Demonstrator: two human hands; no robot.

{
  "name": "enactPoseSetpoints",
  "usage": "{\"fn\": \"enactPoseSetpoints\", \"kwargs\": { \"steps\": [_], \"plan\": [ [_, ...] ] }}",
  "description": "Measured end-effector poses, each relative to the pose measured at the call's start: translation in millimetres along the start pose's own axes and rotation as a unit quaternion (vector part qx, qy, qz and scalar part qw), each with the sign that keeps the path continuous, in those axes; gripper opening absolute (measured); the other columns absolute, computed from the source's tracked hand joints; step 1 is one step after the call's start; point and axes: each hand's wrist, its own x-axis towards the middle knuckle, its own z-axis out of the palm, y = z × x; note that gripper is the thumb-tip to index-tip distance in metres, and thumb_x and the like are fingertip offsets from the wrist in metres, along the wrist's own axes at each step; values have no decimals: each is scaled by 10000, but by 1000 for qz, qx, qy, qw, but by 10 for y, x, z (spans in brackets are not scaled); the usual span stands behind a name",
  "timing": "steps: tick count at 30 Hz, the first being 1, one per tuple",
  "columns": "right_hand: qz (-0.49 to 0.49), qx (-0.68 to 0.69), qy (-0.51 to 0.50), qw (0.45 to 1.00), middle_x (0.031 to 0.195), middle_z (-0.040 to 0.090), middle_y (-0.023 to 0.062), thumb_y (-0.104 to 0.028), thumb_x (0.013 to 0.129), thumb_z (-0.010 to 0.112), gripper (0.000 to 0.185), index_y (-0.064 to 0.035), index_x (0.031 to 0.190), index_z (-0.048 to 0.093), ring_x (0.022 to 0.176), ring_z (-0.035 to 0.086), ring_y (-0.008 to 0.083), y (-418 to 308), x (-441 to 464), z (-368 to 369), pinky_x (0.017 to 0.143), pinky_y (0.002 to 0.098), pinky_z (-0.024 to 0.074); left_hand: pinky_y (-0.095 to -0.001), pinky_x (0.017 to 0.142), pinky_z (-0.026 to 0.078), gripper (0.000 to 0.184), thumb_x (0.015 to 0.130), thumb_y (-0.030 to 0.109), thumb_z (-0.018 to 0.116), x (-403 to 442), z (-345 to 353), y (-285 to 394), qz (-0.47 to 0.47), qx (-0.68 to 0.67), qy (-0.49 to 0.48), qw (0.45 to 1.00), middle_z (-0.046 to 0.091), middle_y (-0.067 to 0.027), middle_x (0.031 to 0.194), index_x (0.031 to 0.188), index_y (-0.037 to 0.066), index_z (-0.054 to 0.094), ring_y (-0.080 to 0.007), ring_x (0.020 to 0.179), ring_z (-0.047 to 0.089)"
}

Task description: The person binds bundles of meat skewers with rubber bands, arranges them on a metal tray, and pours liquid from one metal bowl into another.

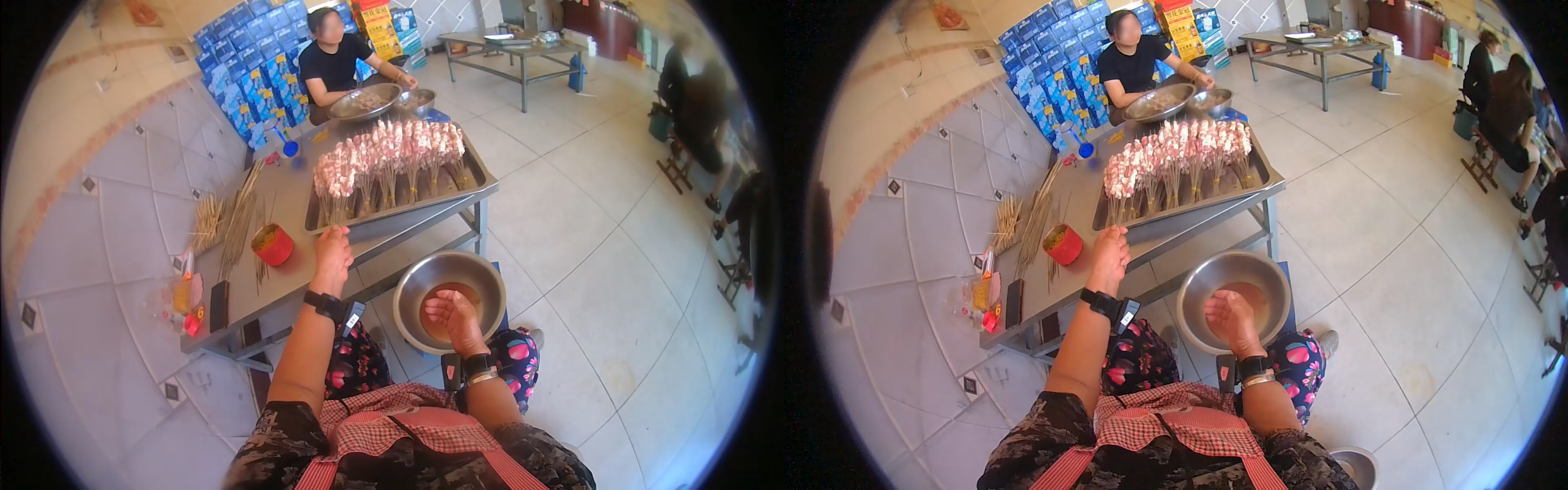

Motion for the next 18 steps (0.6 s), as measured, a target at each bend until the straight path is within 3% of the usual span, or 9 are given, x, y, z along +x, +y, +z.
{"fn": "enactPoseSetpoints", "kwargs": {
  "steps": [14, 18],
  "plan": [
    [-11, -16, 13, 1000, 961, 618, 149, -387, 938, 405, 406, -20, 1088, 494, 861, 605, 223, 29, 28, -44, 800, 334, 487, -225, 322, 214, 233, 973, 259, 405, -10, -44, 15, 1, -6, -9, 1000, 305, 50, 545, 867, 64, 480, -53, 381, 245],
    [-17, -15, 10, 1000, 962, 619, 145, -387, 934, 413, 403, -23, 1086, 497, 860, 603, 221, -5, 1, -14, 797, 332, 486, -225, 320, 212, 229, 969, 258, 411, 18, -33, 52, 22, 46, 32, 998, 312, 49, 544, 863, 69, 485, -54, 380, 251]
  ]
}}
